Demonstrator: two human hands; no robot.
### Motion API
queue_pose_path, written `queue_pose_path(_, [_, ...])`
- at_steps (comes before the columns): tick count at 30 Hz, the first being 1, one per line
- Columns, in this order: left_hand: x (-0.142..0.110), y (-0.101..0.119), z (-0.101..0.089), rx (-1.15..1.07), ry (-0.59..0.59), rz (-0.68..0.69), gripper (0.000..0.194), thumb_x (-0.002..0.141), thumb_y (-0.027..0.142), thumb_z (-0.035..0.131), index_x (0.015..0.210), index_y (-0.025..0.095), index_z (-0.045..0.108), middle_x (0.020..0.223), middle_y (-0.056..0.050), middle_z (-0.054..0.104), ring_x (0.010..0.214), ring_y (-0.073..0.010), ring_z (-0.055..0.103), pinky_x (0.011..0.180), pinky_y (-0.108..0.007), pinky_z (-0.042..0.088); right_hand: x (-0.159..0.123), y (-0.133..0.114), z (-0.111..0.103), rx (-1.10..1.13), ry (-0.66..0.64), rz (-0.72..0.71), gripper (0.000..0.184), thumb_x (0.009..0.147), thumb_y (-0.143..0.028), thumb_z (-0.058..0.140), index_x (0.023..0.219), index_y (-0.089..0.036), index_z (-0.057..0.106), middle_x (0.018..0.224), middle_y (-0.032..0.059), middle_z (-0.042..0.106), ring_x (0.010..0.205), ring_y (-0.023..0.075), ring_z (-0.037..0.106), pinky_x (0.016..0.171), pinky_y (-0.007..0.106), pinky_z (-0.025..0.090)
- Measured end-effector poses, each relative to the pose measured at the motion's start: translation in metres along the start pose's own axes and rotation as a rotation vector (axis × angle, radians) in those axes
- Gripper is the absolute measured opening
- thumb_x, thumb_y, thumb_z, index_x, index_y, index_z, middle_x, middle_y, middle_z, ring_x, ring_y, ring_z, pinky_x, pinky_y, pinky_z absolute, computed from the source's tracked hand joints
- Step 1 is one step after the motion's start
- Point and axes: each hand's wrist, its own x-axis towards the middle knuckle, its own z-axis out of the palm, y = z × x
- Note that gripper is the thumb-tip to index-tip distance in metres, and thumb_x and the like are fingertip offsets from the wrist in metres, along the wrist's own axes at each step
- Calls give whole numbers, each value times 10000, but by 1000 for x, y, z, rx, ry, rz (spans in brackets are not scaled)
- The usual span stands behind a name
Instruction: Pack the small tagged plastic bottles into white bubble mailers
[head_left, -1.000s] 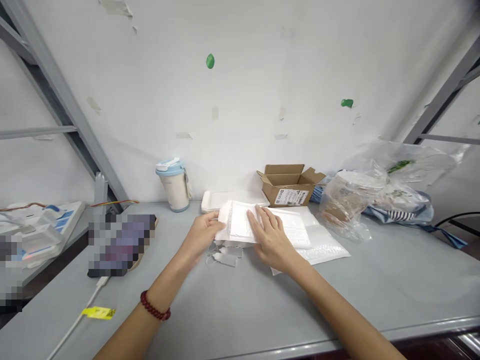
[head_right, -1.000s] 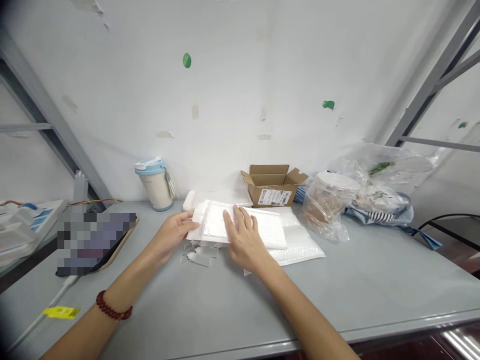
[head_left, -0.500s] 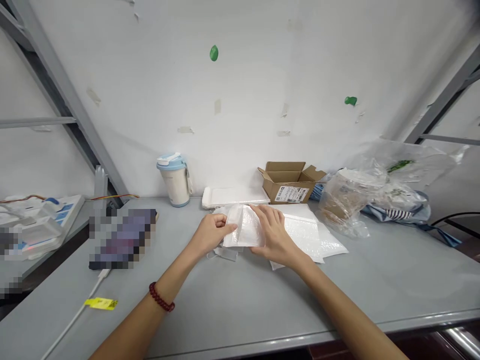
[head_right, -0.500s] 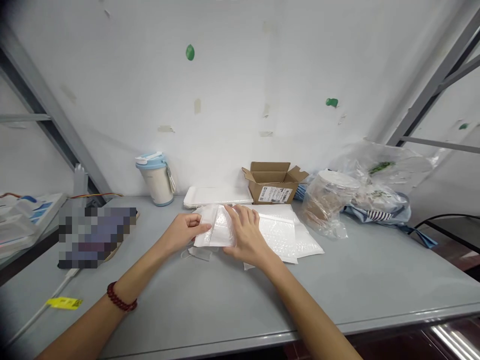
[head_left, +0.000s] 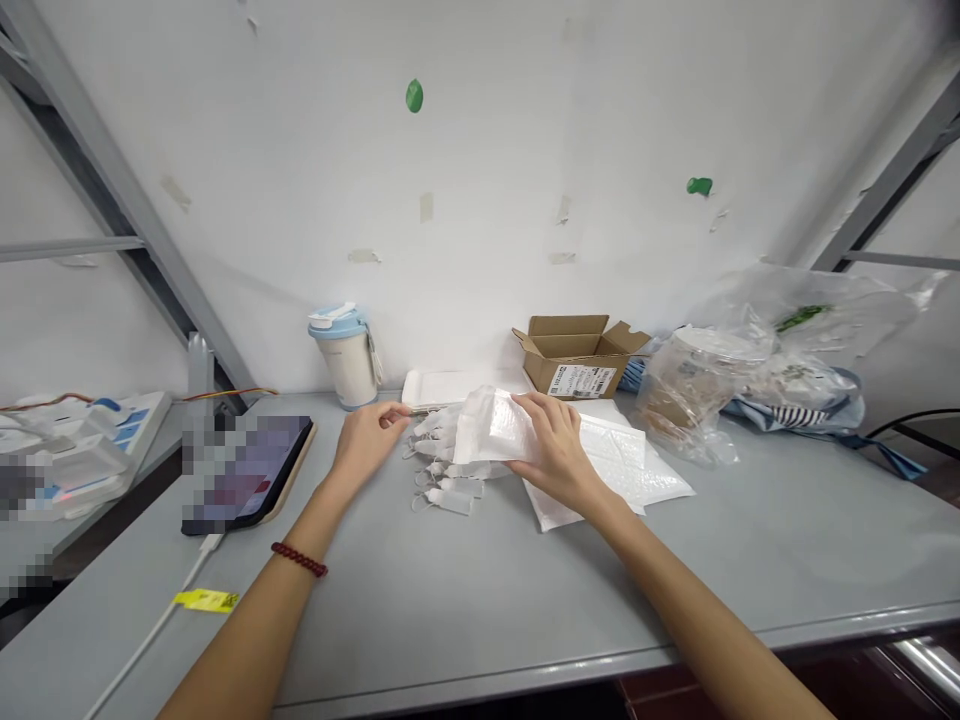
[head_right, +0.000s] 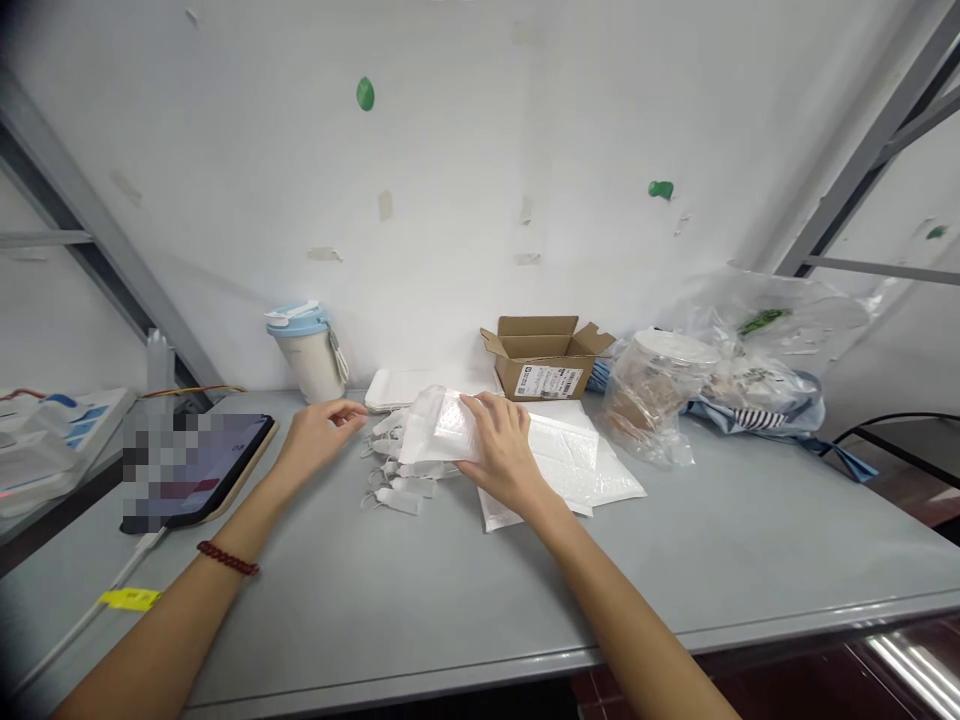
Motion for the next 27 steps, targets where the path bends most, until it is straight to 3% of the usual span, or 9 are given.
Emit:
queue_pose_path(5, [4, -21, 7, 4, -177, -25, 273, 609, 344, 639, 812, 183, 721, 847, -59, 723, 801, -243, 607, 692, -309, 428, -1, 2, 4, -15, 17, 14, 619, 741, -313, 624, 1282, -232, 334, 1257, 145, 382, 1159, 312, 362, 942, 492, 305])
queue_pose_path(10, [2, -22, 10, -118, -274, -39, 265, 609, 341, 623, 786, 174, 727, 783, -51, 721, 762, -239, 613, 693, -317, 426, -1, 5, 3, 40, 30, 42, 601, 716, -310, 670, 1239, -229, 386, 1229, 139, 375, 1140, 305, 365, 952, 484, 324])
queue_pose_path(14, [1, -13, 5, -218, -207, -118, 209, 577, 351, 674, 672, 169, 714, 691, -45, 700, 686, -212, 594, 654, -301, 415, 0, 7, 3, 66, 65, 64, 537, 724, -285, 663, 1203, -245, 423, 1179, 119, 404, 1098, 293, 397, 925, 473, 353])
queue_pose_path(21, [4, -2, -10, -691, 19, -233, 354, 503, 359, 787, 773, 154, 684, 762, -36, 655, 634, -123, 524, 545, -220, 402, 0, 7, 7, 40, 93, 80, 404, 754, -206, 611, 1141, -238, 501, 1132, 102, 459, 1053, 266, 439, 885, 437, 367])
queue_pose_path(27, [-3, 16, -10, -760, -43, -213, 361, 510, 351, 806, 768, 148, 657, 715, -11, 630, 552, -76, 474, 517, -203, 381, -1, 5, 8, 37, 34, 120, 448, 753, -183, 583, 1186, -227, 476, 1108, 97, 508, 1072, 260, 458, 898, 434, 351])
